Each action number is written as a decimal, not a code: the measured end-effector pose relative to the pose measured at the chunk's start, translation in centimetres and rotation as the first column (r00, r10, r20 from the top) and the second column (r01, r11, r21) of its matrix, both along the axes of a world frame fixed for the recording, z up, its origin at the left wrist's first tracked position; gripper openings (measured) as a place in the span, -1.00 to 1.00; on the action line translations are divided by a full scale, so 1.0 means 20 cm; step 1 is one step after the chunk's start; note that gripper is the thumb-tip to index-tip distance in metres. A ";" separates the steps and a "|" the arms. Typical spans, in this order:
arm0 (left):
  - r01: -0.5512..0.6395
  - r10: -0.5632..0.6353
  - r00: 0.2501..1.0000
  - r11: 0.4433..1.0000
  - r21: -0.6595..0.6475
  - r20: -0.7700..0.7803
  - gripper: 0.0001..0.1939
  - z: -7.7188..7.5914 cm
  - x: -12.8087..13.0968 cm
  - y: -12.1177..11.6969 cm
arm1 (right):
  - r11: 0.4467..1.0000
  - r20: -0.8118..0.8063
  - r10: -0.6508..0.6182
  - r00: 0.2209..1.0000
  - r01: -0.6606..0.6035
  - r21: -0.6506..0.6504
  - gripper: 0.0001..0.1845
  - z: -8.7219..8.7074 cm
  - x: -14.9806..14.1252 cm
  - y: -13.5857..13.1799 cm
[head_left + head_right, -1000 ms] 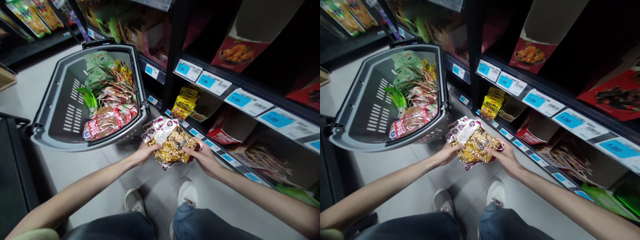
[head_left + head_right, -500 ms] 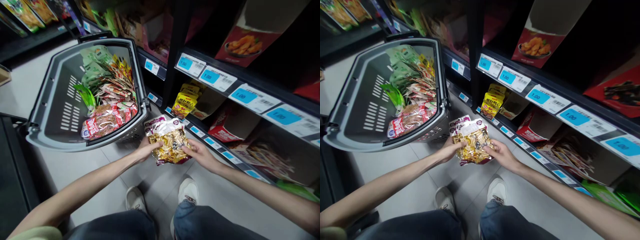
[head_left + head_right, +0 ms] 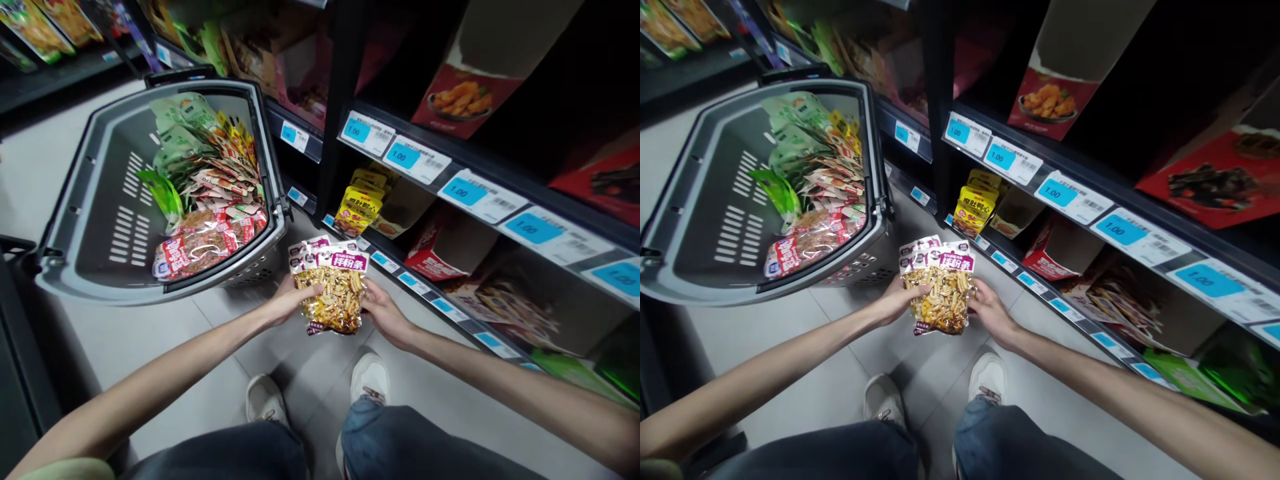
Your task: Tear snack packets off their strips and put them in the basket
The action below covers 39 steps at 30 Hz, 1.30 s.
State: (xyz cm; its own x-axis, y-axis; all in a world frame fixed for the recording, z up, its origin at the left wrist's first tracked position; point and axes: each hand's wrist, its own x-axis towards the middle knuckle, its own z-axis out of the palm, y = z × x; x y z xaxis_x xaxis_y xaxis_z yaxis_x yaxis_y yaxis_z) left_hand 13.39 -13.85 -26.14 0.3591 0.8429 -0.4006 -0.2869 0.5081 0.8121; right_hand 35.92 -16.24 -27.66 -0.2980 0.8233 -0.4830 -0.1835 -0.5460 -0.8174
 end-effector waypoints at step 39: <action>-0.100 0.100 0.995 0.995 -0.008 -0.002 -0.38 -0.01 0.00 -0.06 | 0.865 0.190 -0.492 0.850 0.453 0.215 -0.45 -0.06 0.14 0.16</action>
